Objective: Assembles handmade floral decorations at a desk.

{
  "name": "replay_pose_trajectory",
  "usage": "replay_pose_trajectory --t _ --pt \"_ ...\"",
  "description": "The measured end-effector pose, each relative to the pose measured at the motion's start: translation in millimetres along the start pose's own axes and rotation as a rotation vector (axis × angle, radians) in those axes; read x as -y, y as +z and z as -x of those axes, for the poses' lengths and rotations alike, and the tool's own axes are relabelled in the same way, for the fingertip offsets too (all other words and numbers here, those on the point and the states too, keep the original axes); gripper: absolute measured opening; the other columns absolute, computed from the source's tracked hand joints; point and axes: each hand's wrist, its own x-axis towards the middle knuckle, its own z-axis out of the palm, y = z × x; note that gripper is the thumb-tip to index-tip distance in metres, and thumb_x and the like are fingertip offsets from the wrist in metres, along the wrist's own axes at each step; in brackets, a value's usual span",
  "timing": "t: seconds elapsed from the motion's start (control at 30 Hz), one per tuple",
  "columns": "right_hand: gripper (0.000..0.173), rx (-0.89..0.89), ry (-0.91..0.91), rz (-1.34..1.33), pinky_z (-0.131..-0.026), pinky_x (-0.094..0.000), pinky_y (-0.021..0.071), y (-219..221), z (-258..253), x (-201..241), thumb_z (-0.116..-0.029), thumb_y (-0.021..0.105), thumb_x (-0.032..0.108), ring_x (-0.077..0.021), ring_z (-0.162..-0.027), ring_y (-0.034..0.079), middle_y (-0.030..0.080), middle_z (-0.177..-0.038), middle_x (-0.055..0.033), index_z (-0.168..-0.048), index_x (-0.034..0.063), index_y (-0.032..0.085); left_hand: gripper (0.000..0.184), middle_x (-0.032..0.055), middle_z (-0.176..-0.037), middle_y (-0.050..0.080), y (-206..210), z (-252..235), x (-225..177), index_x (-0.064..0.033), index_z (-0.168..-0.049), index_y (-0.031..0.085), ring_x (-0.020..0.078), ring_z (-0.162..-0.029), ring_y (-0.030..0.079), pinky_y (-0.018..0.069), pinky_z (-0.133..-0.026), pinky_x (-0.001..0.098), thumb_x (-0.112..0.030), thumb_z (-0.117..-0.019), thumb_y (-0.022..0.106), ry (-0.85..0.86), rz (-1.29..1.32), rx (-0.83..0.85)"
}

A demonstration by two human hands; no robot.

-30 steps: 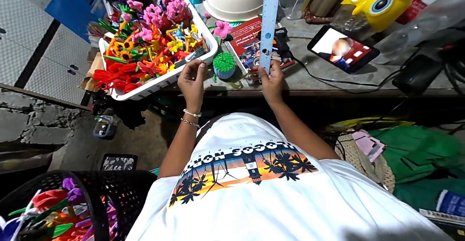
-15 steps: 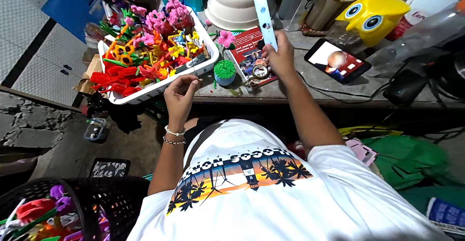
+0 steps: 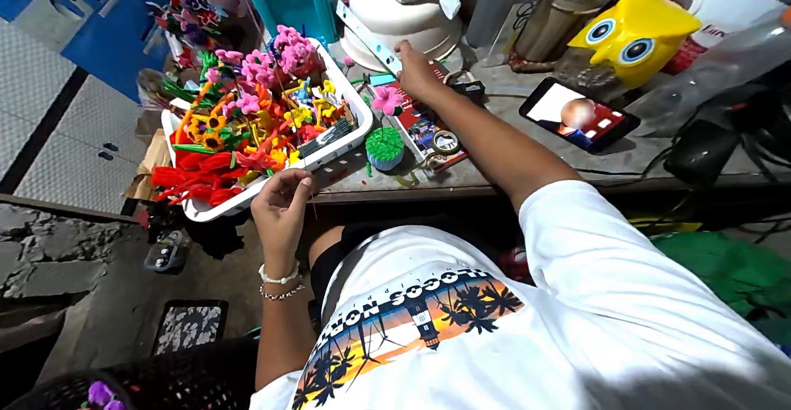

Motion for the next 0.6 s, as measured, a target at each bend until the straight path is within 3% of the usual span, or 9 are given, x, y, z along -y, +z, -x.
replay_pose_trajectory --t 0.07,0.13,0.23,0.3,0.37,0.5,0.6 --pt "0.06 -0.089 -0.071 0.111 -0.105 -0.0668 0.0413 7 -8 4 -0.0829 0.071 -0.01 -0.0536 -0.13 0.047 0.051 -0.137 -0.0337 -0.14 -0.006 0.051 0.012 -0.0029 -0.096 0.07 -1 1 0 -0.006 -0.108 0.068 0.008 -0.085 0.069 0.0603 -0.079 0.0265 -0.005 -0.0965 0.065 -0.018 0.008 -0.004" --pt "0.045 -0.128 -0.178 0.167 -0.103 -0.0655 0.0424 12 -14 11 -0.0825 0.07 -0.009 -0.0524 -0.129 0.048 0.054 -0.131 -0.0325 -0.126 -0.0064 0.06 0.012 -0.0035 -0.096 0.07 -2 1 0 -0.0064 -0.108 0.068 0.0071 -0.084 0.068 0.06 -0.078 0.0255 -0.006 -0.0966 0.065 -0.022 0.009 0.002" --pt "0.024 0.08 -0.322 0.233 -0.101 -0.0626 0.0452 20 -26 18 -0.095 0.069 0.011 -0.0489 -0.121 0.056 0.063 -0.117 -0.0297 -0.112 -0.0058 0.068 0.012 -0.0029 -0.097 0.07 -3 0 3 -0.0052 -0.108 0.068 0.0066 -0.084 0.068 0.0594 -0.077 0.025 -0.007 -0.0965 0.064 -0.023 -0.004 0.011" --pt "0.035 0.215 -0.297 0.351 -0.102 -0.063 0.0445 26 -29 22 -0.0994 0.066 0.029 -0.0467 -0.119 0.059 0.066 -0.116 -0.028 -0.111 -0.004 0.071 0.012 -0.0019 -0.097 0.071 -3 1 6 -0.0048 -0.108 0.068 0.0077 -0.084 0.068 0.0598 -0.077 0.0259 -0.008 -0.0964 0.065 -0.022 0.003 0.011" --pt "0.044 0.258 -0.217 0.426 -0.1 -0.065 0.0445 28 -25 29 -0.098 0.068 0.035 -0.0482 -0.118 0.06 0.066 -0.117 -0.03 -0.114 -0.007 0.069 0.012 -0.0021 -0.096 0.071 -3 1 6 -0.005 -0.107 0.068 0.0082 -0.084 0.069 0.0605 -0.078 0.0266 -0.007 -0.0962 0.065 -0.031 0.005 0.006" --pt "0.035 0.279 -0.113 0.388 -0.092 -0.0679 0.0464 26 -20 47 -0.0959 0.069 0.021 -0.0504 -0.115 0.061 0.064 -0.117 -0.0329 -0.108 -0.0119 0.066 0.011 -0.0052 -0.096 0.071 -5 2 3 -0.0065 -0.107 0.067 0.0064 -0.085 0.069 0.0604 -0.079 0.0258 -0.007 -0.0964 0.064 -0.022 0.013 -0.001" --pt "0.027 0.269 -0.122 0.242 -0.094 -0.0668 0.047 24 -23 44 -0.0947 0.068 0.013 -0.0488 -0.117 0.06 0.064 -0.12 -0.0319 -0.107 -0.0109 0.067 0.012 -0.0062 -0.096 0.071 -7 2 4 -0.007 -0.108 0.067 0.0065 -0.085 0.069 0.06 -0.08 0.0264 -0.006 -0.0973 0.063 -0.005 0.037 0.029"
